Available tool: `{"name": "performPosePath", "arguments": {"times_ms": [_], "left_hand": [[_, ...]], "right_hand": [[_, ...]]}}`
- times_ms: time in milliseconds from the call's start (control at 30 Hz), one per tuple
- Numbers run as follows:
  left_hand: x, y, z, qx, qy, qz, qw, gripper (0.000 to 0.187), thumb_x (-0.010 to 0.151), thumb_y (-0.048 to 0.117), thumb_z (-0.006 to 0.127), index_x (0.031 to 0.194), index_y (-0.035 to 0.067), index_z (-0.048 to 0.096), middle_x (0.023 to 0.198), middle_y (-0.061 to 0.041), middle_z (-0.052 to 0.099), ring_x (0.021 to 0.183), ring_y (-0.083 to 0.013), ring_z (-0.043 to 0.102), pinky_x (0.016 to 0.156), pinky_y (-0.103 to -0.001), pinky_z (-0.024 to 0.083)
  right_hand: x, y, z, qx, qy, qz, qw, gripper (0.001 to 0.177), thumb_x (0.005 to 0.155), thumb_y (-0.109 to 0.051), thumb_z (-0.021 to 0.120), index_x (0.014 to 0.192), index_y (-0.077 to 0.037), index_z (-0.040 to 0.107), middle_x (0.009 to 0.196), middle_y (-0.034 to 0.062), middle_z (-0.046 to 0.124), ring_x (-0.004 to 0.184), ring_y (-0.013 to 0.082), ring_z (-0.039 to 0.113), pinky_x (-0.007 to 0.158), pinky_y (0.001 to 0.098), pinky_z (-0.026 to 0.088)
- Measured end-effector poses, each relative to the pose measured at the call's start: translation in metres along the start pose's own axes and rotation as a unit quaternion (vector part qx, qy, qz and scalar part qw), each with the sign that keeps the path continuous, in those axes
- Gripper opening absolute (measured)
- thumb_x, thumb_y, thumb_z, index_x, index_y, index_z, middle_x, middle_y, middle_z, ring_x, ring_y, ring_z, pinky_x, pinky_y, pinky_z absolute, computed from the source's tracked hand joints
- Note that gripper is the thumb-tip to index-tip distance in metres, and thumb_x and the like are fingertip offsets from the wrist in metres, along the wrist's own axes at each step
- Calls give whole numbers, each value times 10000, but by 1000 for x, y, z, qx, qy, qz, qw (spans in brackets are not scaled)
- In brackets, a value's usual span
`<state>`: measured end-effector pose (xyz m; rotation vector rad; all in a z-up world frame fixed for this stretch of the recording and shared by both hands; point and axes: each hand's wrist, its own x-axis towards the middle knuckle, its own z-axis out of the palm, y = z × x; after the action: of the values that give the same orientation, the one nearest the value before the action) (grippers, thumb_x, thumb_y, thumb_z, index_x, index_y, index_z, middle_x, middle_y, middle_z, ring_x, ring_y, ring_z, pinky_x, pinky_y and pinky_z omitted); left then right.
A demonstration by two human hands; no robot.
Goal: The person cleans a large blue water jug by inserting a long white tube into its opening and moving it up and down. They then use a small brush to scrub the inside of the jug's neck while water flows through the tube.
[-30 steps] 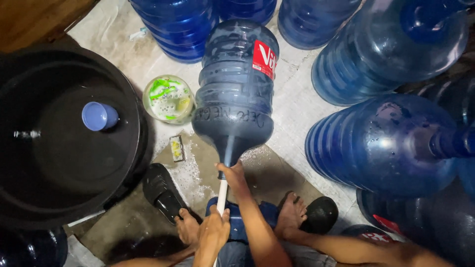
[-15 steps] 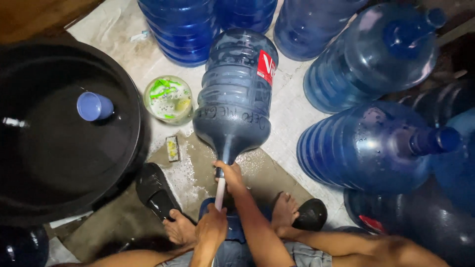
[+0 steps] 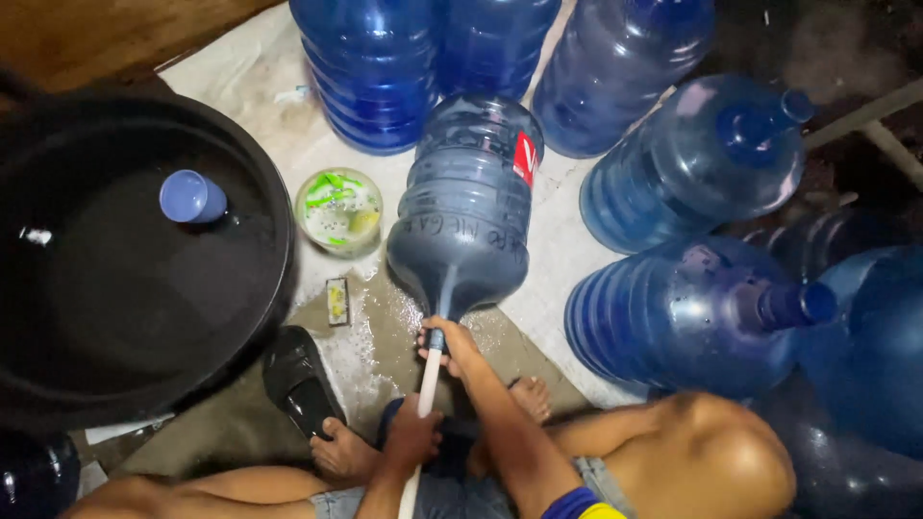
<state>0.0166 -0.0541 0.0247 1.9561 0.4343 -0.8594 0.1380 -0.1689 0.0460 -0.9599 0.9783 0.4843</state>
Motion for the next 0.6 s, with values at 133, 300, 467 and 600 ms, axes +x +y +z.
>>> {"name": "performPosePath", "arguments": {"times_ms": [133, 300, 467, 600], "left_hand": [[-8, 9, -4, 15, 5, 20, 1000, 311, 817, 415, 575, 966, 141, 573, 926, -130, 671, 928, -344, 612, 794, -431, 424], [1, -9, 3, 16, 20, 68, 997, 347, 903, 430, 419, 791, 131, 552, 740, -109, 603, 726, -282, 580, 671, -375, 424], [-8, 31, -20, -473, -305, -224, 796, 475, 867, 666, 450, 733, 211, 449, 501, 42, 258, 310, -86, 214, 261, -257, 126], [-5, 26, -8, -547, -429, -227, 682, 453, 855, 649, 484, 755, 207, 488, 482, 51, 261, 303, -74, 224, 256, -240, 143]], "right_hand": [[-7, -8, 9, 0, 9, 12, 1000, 193, 722, -134, 654, 883, -41, 602, 690, 80, 627, 633, 134, 619, 597, 296, 576], [-12, -22, 16, 6, -13, 8, 1000, 224, 712, -131, 647, 911, -61, 574, 672, 50, 581, 603, 118, 570, 636, 307, 560], [-26, -41, 8, -16, 1, 10, 1000, 160, 717, -162, 633, 835, -64, 586, 668, 62, 585, 593, 119, 559, 552, 293, 579], [-31, -44, 0, -40, -42, 29, 998, 143, 697, -205, 627, 777, -95, 583, 674, 31, 586, 624, 118, 559, 641, 295, 533]]}}
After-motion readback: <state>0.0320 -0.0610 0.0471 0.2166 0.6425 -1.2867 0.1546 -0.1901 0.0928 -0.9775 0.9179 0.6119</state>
